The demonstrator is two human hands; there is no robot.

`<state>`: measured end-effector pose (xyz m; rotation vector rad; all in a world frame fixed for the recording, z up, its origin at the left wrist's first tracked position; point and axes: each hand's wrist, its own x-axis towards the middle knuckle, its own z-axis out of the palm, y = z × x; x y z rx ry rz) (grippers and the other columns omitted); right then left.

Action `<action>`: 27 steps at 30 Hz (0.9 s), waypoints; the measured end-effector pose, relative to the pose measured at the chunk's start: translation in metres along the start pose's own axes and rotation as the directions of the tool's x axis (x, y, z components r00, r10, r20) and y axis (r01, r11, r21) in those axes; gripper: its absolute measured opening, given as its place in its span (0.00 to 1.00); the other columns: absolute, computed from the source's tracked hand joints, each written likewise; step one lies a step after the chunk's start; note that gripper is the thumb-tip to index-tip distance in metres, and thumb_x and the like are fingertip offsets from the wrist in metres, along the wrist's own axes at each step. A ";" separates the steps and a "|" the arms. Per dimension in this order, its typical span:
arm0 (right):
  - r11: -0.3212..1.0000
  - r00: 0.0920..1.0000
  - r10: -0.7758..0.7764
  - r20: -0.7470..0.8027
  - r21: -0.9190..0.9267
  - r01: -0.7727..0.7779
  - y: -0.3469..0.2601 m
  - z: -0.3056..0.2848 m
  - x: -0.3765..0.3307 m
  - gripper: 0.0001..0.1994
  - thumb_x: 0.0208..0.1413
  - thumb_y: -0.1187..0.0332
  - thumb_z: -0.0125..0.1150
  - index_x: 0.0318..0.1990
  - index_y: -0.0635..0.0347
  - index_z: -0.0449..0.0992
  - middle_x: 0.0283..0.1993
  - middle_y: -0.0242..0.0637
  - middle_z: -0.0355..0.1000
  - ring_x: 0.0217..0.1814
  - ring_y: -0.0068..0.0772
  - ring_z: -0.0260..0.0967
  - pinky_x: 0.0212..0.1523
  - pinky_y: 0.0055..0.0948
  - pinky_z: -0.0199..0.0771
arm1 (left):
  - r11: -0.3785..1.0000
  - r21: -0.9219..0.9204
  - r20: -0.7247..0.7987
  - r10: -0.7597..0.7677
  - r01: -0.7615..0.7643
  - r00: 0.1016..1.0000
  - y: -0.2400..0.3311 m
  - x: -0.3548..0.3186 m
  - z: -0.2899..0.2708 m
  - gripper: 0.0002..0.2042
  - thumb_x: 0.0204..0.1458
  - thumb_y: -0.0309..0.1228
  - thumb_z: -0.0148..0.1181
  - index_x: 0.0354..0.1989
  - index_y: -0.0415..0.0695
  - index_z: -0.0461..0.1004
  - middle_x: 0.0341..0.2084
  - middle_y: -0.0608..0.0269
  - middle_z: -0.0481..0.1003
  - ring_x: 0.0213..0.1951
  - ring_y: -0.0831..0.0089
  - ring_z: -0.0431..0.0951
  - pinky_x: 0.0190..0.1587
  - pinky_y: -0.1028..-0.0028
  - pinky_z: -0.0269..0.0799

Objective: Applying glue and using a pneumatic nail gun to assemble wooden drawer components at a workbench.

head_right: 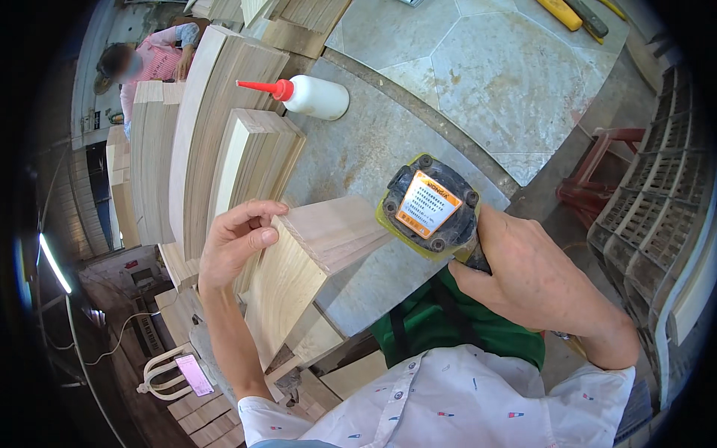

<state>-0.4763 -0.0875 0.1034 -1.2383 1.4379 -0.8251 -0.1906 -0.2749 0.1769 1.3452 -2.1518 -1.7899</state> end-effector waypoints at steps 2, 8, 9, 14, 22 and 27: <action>1.000 1.000 -0.006 -0.001 -0.001 0.006 0.000 0.000 0.000 0.17 0.47 0.70 0.58 0.41 0.71 0.64 0.33 0.60 0.70 0.40 0.63 0.69 0.40 0.47 0.70 | 0.999 0.010 0.025 -0.035 0.035 0.999 0.006 0.004 -0.005 0.14 0.49 0.22 0.63 0.47 0.40 0.76 0.27 0.74 0.68 0.30 0.85 0.65 0.33 0.83 0.63; 1.000 1.000 -0.012 -0.007 -0.012 0.012 0.003 -0.001 -0.001 0.17 0.47 0.70 0.58 0.42 0.71 0.64 0.33 0.60 0.70 0.41 0.63 0.69 0.40 0.47 0.69 | 0.991 0.008 0.051 -0.134 0.134 0.990 0.014 0.013 -0.009 0.14 0.45 0.21 0.66 0.43 0.39 0.77 0.31 0.68 0.77 0.33 0.83 0.74 0.39 0.81 0.71; 1.000 1.000 -0.006 -0.005 -0.012 0.006 0.003 -0.001 -0.001 0.17 0.47 0.70 0.58 0.41 0.71 0.64 0.33 0.60 0.70 0.41 0.63 0.69 0.40 0.47 0.69 | 0.991 0.018 0.055 -0.135 0.134 0.989 0.013 0.014 -0.010 0.14 0.44 0.20 0.67 0.42 0.39 0.77 0.31 0.67 0.78 0.34 0.82 0.75 0.40 0.80 0.72; 1.000 1.000 -0.014 -0.013 -0.004 0.014 0.004 -0.001 -0.002 0.17 0.47 0.70 0.58 0.41 0.71 0.64 0.33 0.60 0.70 0.41 0.63 0.68 0.40 0.48 0.69 | 0.990 0.048 0.021 -0.134 0.133 0.991 0.014 0.017 -0.009 0.13 0.42 0.20 0.68 0.39 0.40 0.79 0.30 0.66 0.79 0.33 0.82 0.76 0.39 0.80 0.73; 1.000 1.000 -0.009 -0.002 -0.011 0.009 0.002 0.003 0.001 0.16 0.47 0.69 0.59 0.40 0.71 0.64 0.34 0.60 0.70 0.42 0.63 0.68 0.41 0.47 0.69 | 0.987 0.075 -0.010 -0.142 0.142 0.990 0.013 0.016 -0.012 0.13 0.41 0.20 0.68 0.38 0.40 0.80 0.30 0.65 0.79 0.31 0.81 0.76 0.39 0.80 0.73; 1.000 1.000 -0.011 -0.003 -0.011 0.011 0.001 0.006 0.001 0.17 0.47 0.69 0.59 0.41 0.71 0.64 0.34 0.60 0.70 0.42 0.63 0.68 0.41 0.48 0.69 | 0.989 0.072 -0.008 -0.128 0.128 0.992 0.009 0.016 -0.013 0.13 0.41 0.20 0.68 0.38 0.39 0.80 0.30 0.66 0.79 0.32 0.82 0.76 0.39 0.80 0.73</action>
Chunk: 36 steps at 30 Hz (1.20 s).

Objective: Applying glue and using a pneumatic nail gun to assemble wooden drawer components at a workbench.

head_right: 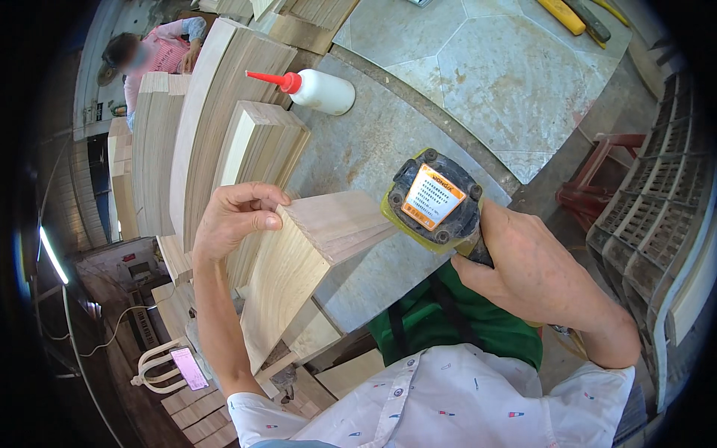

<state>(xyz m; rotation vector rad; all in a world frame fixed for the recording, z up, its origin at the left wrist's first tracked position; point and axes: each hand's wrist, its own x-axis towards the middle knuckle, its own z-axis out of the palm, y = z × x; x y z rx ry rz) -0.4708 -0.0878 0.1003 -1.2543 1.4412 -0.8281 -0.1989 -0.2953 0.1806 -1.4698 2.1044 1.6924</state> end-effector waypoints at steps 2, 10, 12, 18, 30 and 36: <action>1.000 1.000 0.002 0.008 -0.005 -0.002 0.002 -0.001 -0.001 0.17 0.47 0.69 0.59 0.40 0.71 0.64 0.34 0.60 0.70 0.42 0.63 0.68 0.41 0.48 0.68 | 1.000 0.003 0.000 0.003 -0.003 1.000 0.002 0.000 0.003 0.12 0.41 0.21 0.68 0.38 0.39 0.80 0.30 0.66 0.79 0.32 0.82 0.76 0.39 0.80 0.73; 0.972 0.992 -0.099 -0.075 -0.220 0.080 -0.009 -0.005 -0.005 0.18 0.46 0.68 0.61 0.39 0.73 0.65 0.31 0.60 0.70 0.38 0.64 0.69 0.38 0.47 0.69 | 0.995 -0.057 0.026 0.078 -0.076 0.997 0.002 -0.008 0.008 0.12 0.44 0.23 0.67 0.39 0.39 0.78 0.31 0.69 0.77 0.33 0.83 0.74 0.41 0.80 0.71; 0.983 0.999 0.041 0.008 -0.180 -0.039 -0.021 -0.005 0.001 0.19 0.46 0.68 0.61 0.40 0.74 0.66 0.27 0.55 0.72 0.30 0.55 0.73 0.33 0.42 0.71 | 0.984 -0.119 0.024 0.134 -0.130 0.991 -0.007 -0.012 0.008 0.13 0.46 0.27 0.67 0.42 0.41 0.76 0.25 0.75 0.69 0.29 0.87 0.67 0.34 0.84 0.64; 0.984 0.986 0.144 -0.089 -0.090 -0.152 -0.056 -0.009 -0.019 0.15 0.49 0.71 0.61 0.40 0.72 0.68 0.21 0.36 0.71 0.21 0.24 0.70 0.24 0.26 0.71 | 0.955 -0.078 -0.042 0.285 -0.288 0.958 -0.025 -0.003 0.020 0.16 0.50 0.32 0.64 0.46 0.41 0.72 0.20 0.76 0.65 0.25 0.85 0.63 0.30 0.81 0.59; 0.946 0.998 -0.043 0.045 -0.319 0.055 -0.202 0.018 0.014 0.13 0.49 0.68 0.59 0.36 0.71 0.71 0.22 0.34 0.69 0.19 0.21 0.69 0.20 0.23 0.69 | 0.949 -0.068 -0.213 0.288 -0.308 0.934 -0.051 -0.012 0.029 0.17 0.47 0.45 0.64 0.32 0.42 0.75 0.27 0.64 0.76 0.31 0.75 0.73 0.36 0.74 0.67; 0.918 0.995 0.001 0.099 -0.396 0.038 -0.203 0.026 0.031 0.15 0.51 0.68 0.62 0.39 0.71 0.70 0.24 0.31 0.68 0.19 0.19 0.68 0.18 0.20 0.69 | 0.939 -0.079 -0.229 0.309 -0.334 0.923 -0.055 -0.007 0.029 0.16 0.47 0.44 0.65 0.30 0.42 0.75 0.26 0.64 0.75 0.30 0.75 0.72 0.35 0.74 0.66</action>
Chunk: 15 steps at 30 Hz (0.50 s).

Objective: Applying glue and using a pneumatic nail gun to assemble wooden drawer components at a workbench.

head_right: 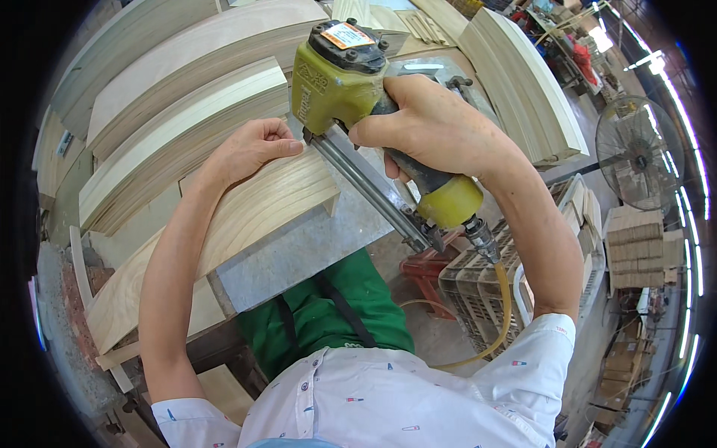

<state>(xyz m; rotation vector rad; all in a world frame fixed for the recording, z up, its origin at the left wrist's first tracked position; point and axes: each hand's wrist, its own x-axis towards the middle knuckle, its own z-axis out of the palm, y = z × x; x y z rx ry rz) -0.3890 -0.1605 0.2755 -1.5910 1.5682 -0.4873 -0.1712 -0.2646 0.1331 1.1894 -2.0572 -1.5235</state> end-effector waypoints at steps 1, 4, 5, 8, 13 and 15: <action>1.000 1.000 -0.009 0.003 0.005 0.009 0.000 0.002 0.001 0.15 0.51 0.68 0.62 0.40 0.71 0.70 0.24 0.32 0.68 0.19 0.19 0.68 0.18 0.20 0.69 | 1.000 -0.002 -0.005 0.006 -0.006 1.000 -0.001 0.000 0.000 0.17 0.47 0.45 0.65 0.30 0.42 0.75 0.25 0.64 0.75 0.30 0.75 0.72 0.35 0.74 0.66; 1.000 1.000 -0.022 0.009 -0.005 0.022 -0.002 0.002 0.003 0.14 0.51 0.68 0.62 0.40 0.71 0.70 0.24 0.32 0.68 0.18 0.19 0.68 0.17 0.20 0.69 | 1.000 -0.008 -0.017 0.024 -0.024 1.000 -0.004 0.000 -0.002 0.17 0.47 0.44 0.66 0.30 0.41 0.75 0.25 0.64 0.75 0.30 0.75 0.72 0.35 0.73 0.66; 1.000 1.000 -0.019 0.010 -0.004 0.019 -0.002 0.002 0.004 0.14 0.51 0.68 0.62 0.40 0.71 0.70 0.24 0.32 0.68 0.18 0.19 0.68 0.17 0.20 0.69 | 0.999 -0.008 -0.026 0.037 -0.038 0.999 -0.005 -0.001 -0.002 0.17 0.47 0.44 0.66 0.30 0.41 0.75 0.25 0.64 0.75 0.30 0.75 0.72 0.35 0.73 0.66; 1.000 0.999 -0.025 0.020 -0.017 0.025 -0.001 0.001 0.005 0.14 0.51 0.68 0.62 0.39 0.71 0.70 0.24 0.33 0.68 0.18 0.19 0.68 0.18 0.20 0.69 | 1.000 0.004 -0.027 0.017 -0.017 0.999 0.002 -0.004 -0.001 0.17 0.47 0.44 0.66 0.31 0.41 0.75 0.26 0.63 0.75 0.31 0.75 0.73 0.35 0.73 0.67; 0.994 0.997 -0.074 -0.011 -0.086 0.073 0.000 0.003 0.007 0.15 0.47 0.66 0.59 0.35 0.72 0.72 0.21 0.36 0.70 0.19 0.22 0.70 0.21 0.23 0.70 | 1.000 -0.002 -0.025 0.011 -0.011 1.000 0.001 -0.003 0.000 0.17 0.47 0.44 0.66 0.31 0.41 0.75 0.26 0.63 0.76 0.31 0.74 0.73 0.35 0.73 0.67; 0.993 0.997 -0.074 -0.010 -0.093 0.073 -0.001 0.003 0.006 0.15 0.47 0.65 0.59 0.35 0.72 0.72 0.21 0.36 0.70 0.19 0.22 0.70 0.21 0.23 0.70 | 1.000 0.010 -0.027 0.006 -0.006 1.000 0.001 -0.002 0.000 0.17 0.47 0.44 0.66 0.31 0.41 0.75 0.26 0.62 0.76 0.31 0.74 0.73 0.35 0.73 0.68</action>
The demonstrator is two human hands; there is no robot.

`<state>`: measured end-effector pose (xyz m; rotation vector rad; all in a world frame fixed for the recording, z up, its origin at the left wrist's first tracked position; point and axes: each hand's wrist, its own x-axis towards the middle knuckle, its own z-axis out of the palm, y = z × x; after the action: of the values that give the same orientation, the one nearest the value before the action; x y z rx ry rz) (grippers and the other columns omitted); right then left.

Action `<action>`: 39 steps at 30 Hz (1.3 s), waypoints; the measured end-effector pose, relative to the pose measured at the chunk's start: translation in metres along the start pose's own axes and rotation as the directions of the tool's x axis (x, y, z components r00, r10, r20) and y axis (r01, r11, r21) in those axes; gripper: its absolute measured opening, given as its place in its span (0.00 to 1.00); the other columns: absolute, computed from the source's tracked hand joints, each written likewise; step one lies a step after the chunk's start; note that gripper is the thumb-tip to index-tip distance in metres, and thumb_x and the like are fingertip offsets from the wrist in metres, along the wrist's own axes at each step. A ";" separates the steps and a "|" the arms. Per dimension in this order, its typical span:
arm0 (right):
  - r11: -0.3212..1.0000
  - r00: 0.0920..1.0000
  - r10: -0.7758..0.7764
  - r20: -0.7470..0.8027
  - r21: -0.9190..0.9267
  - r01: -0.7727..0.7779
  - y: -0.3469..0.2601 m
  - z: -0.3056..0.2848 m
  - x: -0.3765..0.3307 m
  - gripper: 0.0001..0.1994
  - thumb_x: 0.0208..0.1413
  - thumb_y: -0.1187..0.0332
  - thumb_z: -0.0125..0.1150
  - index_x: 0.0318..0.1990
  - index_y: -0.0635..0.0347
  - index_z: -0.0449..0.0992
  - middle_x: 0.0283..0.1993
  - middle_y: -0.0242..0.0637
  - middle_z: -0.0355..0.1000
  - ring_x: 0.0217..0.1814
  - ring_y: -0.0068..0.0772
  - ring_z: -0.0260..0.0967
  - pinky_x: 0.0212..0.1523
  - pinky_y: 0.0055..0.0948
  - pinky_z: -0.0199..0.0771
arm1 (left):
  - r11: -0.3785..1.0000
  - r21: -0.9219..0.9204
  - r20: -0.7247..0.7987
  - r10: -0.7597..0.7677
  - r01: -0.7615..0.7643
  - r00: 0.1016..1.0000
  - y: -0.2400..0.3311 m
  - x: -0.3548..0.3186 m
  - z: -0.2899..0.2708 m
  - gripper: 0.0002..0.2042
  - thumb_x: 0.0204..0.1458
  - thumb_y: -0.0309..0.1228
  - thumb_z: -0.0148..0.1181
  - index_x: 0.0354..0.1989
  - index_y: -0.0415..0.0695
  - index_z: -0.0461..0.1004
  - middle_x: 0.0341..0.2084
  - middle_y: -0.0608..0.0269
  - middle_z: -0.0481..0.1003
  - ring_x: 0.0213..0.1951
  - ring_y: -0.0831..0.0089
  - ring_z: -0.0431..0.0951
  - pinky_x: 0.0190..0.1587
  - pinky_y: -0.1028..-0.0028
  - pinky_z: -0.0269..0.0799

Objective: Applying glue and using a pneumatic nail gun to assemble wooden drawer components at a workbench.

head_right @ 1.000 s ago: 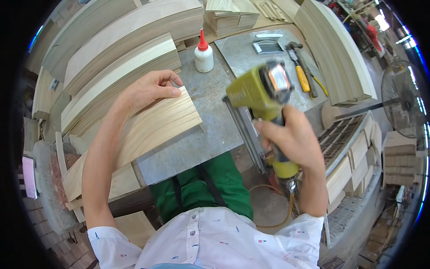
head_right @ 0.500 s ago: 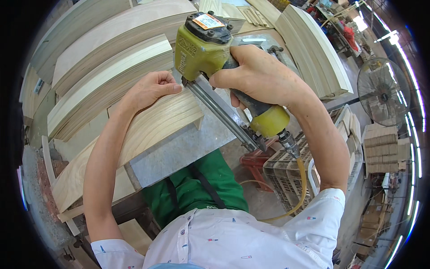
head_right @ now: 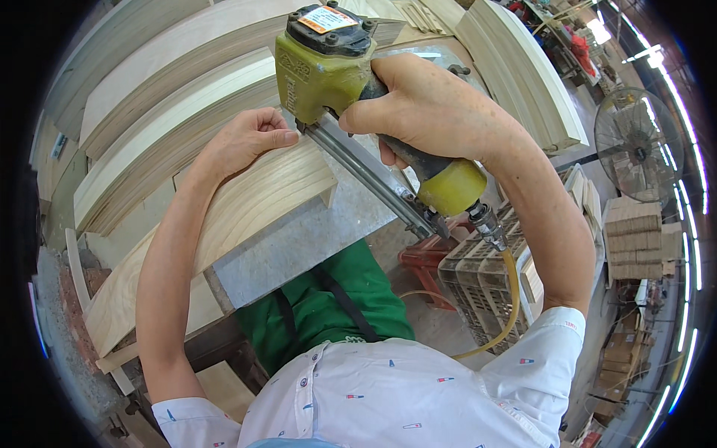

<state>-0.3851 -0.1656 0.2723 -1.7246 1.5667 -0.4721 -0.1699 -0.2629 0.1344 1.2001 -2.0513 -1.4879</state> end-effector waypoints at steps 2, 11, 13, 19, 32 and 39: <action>1.000 1.000 -0.001 0.002 -0.007 0.001 0.000 0.001 0.001 0.15 0.47 0.65 0.59 0.35 0.72 0.72 0.20 0.36 0.70 0.19 0.22 0.70 0.21 0.23 0.70 | 0.998 -0.041 0.007 0.037 -0.036 0.999 -0.003 0.001 0.000 0.17 0.47 0.44 0.66 0.31 0.41 0.75 0.27 0.62 0.76 0.31 0.73 0.74 0.35 0.72 0.68; 0.996 1.000 0.025 -0.017 -0.080 -0.026 -0.006 0.001 -0.005 0.15 0.47 0.65 0.59 0.35 0.72 0.72 0.19 0.35 0.70 0.18 0.22 0.69 0.21 0.24 0.70 | 1.000 -0.013 -0.028 0.019 -0.019 0.999 -0.002 0.001 0.003 0.14 0.49 0.41 0.66 0.30 0.43 0.74 0.21 0.71 0.72 0.26 0.82 0.68 0.29 0.79 0.62; 0.994 0.997 0.075 -0.035 -0.074 -0.077 -0.009 0.003 -0.008 0.14 0.48 0.67 0.58 0.35 0.71 0.71 0.20 0.35 0.70 0.18 0.22 0.69 0.21 0.23 0.69 | 0.999 -0.017 -0.031 0.033 -0.034 0.999 -0.002 0.000 0.003 0.14 0.49 0.41 0.66 0.30 0.43 0.74 0.21 0.70 0.72 0.26 0.82 0.69 0.29 0.78 0.62; 0.997 0.997 0.070 0.025 0.031 -0.070 -0.008 -0.001 -0.028 0.13 0.50 0.68 0.62 0.37 0.70 0.70 0.23 0.31 0.68 0.18 0.19 0.68 0.18 0.21 0.69 | 0.996 -0.072 -0.009 0.051 -0.052 0.999 -0.004 0.000 0.001 0.14 0.48 0.41 0.66 0.29 0.43 0.73 0.22 0.69 0.72 0.26 0.81 0.69 0.29 0.78 0.63; 0.990 0.991 0.129 0.031 -0.058 -0.127 -0.004 -0.008 -0.034 0.14 0.50 0.68 0.62 0.38 0.70 0.70 0.24 0.32 0.68 0.18 0.19 0.68 0.18 0.20 0.69 | 0.998 -0.047 -0.023 0.048 -0.049 0.999 0.001 -0.001 0.004 0.15 0.46 0.44 0.67 0.30 0.44 0.73 0.21 0.67 0.73 0.26 0.78 0.71 0.31 0.77 0.64; 0.985 0.970 0.170 -0.173 0.045 -0.165 0.040 -0.013 -0.016 0.13 0.48 0.66 0.60 0.34 0.70 0.72 0.24 0.35 0.71 0.20 0.21 0.69 0.21 0.22 0.71 | 0.942 0.335 -0.174 0.066 -0.004 0.983 0.018 -0.026 0.000 0.18 0.49 0.42 0.63 0.38 0.39 0.73 0.29 0.59 0.74 0.33 0.70 0.73 0.37 0.72 0.68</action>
<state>-0.4242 -0.1530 0.2550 -1.5459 1.8041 -0.5729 -0.1617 -0.2408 0.1556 1.3568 -2.2403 -0.9941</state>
